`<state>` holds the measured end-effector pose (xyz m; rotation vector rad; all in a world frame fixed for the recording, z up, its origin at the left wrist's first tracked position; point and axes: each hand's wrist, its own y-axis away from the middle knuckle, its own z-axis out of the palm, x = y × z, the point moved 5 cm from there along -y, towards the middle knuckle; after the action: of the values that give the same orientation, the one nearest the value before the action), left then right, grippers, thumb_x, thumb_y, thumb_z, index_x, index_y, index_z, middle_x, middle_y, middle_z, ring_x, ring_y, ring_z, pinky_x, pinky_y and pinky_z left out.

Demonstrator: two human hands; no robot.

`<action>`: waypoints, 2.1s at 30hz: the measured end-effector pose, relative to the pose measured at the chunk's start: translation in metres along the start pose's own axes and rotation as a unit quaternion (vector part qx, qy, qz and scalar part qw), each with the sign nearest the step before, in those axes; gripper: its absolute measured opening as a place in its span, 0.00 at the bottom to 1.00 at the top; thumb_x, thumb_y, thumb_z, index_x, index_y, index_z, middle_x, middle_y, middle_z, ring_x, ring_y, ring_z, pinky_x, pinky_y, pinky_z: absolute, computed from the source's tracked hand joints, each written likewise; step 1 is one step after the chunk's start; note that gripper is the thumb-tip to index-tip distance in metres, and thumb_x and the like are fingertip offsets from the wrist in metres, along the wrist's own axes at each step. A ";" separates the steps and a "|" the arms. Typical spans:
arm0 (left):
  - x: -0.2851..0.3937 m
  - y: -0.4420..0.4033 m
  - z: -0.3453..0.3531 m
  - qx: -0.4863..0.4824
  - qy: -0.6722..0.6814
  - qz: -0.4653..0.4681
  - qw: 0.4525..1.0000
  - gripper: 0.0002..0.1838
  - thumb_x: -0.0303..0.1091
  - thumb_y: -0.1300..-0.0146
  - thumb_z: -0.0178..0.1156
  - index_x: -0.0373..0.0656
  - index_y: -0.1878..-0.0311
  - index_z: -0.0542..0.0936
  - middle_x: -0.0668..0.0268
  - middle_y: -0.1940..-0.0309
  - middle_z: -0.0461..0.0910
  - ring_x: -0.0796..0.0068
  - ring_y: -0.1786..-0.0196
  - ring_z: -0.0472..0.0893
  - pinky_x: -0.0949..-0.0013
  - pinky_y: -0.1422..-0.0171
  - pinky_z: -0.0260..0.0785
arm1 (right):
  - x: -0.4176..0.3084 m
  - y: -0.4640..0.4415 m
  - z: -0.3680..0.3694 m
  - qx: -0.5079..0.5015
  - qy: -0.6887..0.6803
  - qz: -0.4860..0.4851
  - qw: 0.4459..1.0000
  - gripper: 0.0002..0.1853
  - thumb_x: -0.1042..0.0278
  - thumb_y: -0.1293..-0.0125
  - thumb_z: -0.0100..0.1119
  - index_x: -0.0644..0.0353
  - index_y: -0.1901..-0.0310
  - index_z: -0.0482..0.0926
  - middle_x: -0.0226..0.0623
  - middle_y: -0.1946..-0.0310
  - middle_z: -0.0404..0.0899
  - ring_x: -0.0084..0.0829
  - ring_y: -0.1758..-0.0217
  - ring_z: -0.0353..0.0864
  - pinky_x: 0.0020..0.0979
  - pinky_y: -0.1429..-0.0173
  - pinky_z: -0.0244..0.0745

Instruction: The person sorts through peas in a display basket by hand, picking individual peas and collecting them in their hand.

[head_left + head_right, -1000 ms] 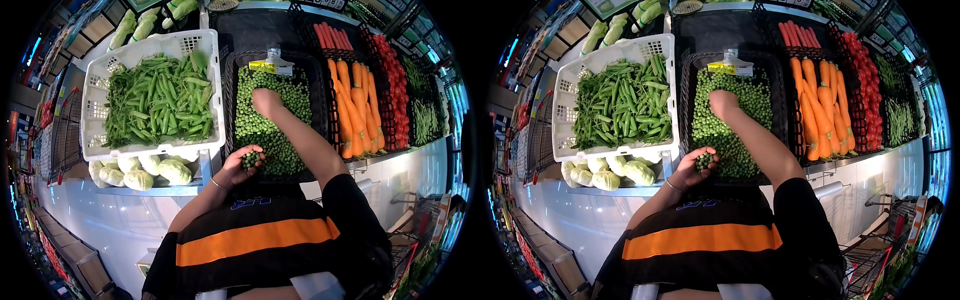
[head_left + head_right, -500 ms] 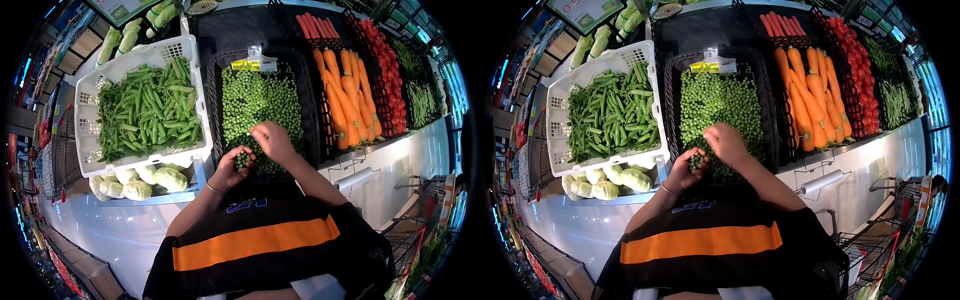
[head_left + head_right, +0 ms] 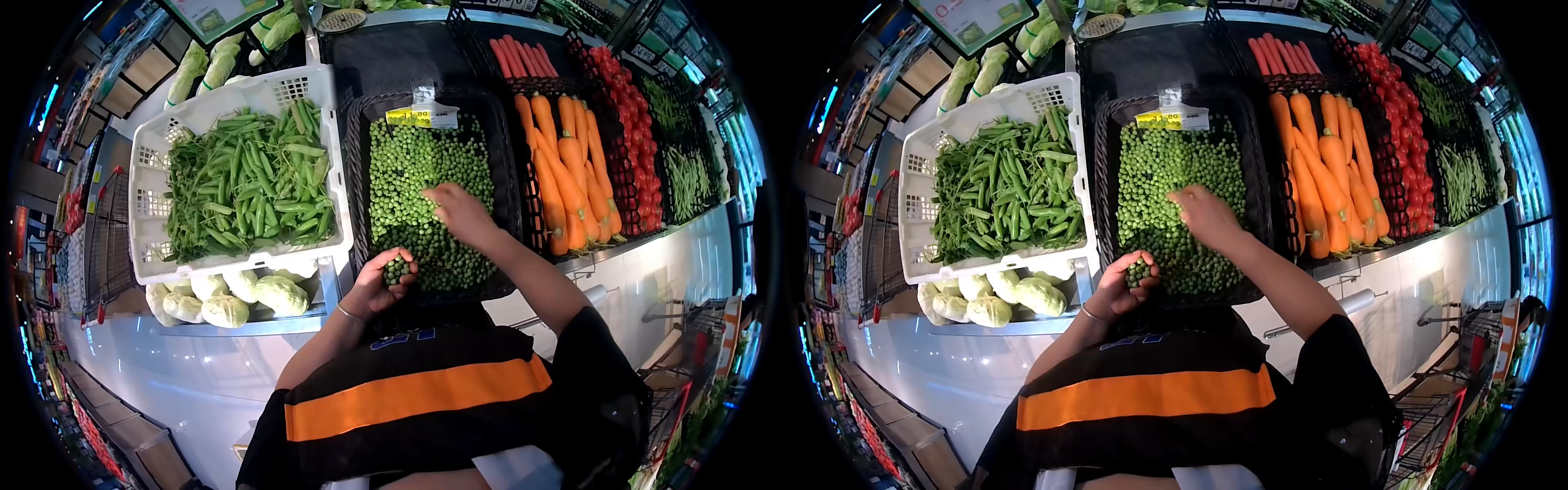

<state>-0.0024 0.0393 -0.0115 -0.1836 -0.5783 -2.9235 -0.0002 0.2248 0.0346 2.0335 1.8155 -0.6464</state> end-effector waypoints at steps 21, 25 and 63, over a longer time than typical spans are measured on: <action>-0.002 -0.010 -0.007 0.097 0.044 0.003 0.994 0.13 0.36 0.38 0.50 0.39 0.55 0.73 0.57 0.62 0.75 0.71 0.68 0.74 0.81 0.78 0.67 | -0.044 0.017 -0.004 -0.029 -0.207 0.017 0.978 0.06 0.67 0.49 0.59 0.60 0.71 0.78 0.37 0.76 0.78 0.36 0.73 0.78 0.35 0.66 0.72; -0.002 -0.011 -0.007 0.078 0.032 0.012 0.996 0.11 0.36 0.37 0.50 0.39 0.58 0.73 0.57 0.62 0.75 0.72 0.69 0.74 0.82 0.78 0.66 | 0.005 -0.017 0.003 0.097 -0.007 0.040 0.994 0.06 0.67 0.42 0.56 0.60 0.69 0.78 0.40 0.68 0.77 0.40 0.62 0.77 0.40 0.60 0.73; 0.010 0.029 0.023 0.011 0.122 0.105 0.987 0.10 0.35 0.37 0.51 0.39 0.58 0.73 0.54 0.58 0.74 0.67 0.62 0.76 0.55 0.52 0.76 | -0.053 0.010 0.063 -0.074 0.054 -0.183 0.979 0.17 0.47 0.44 0.56 0.45 0.56 0.73 0.34 0.37 0.60 0.36 0.28 0.49 0.59 0.29 0.35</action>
<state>-0.0049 0.0204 0.0222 0.1092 -0.5178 -2.6797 -0.0016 0.1458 0.0102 1.6825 2.2549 -0.4829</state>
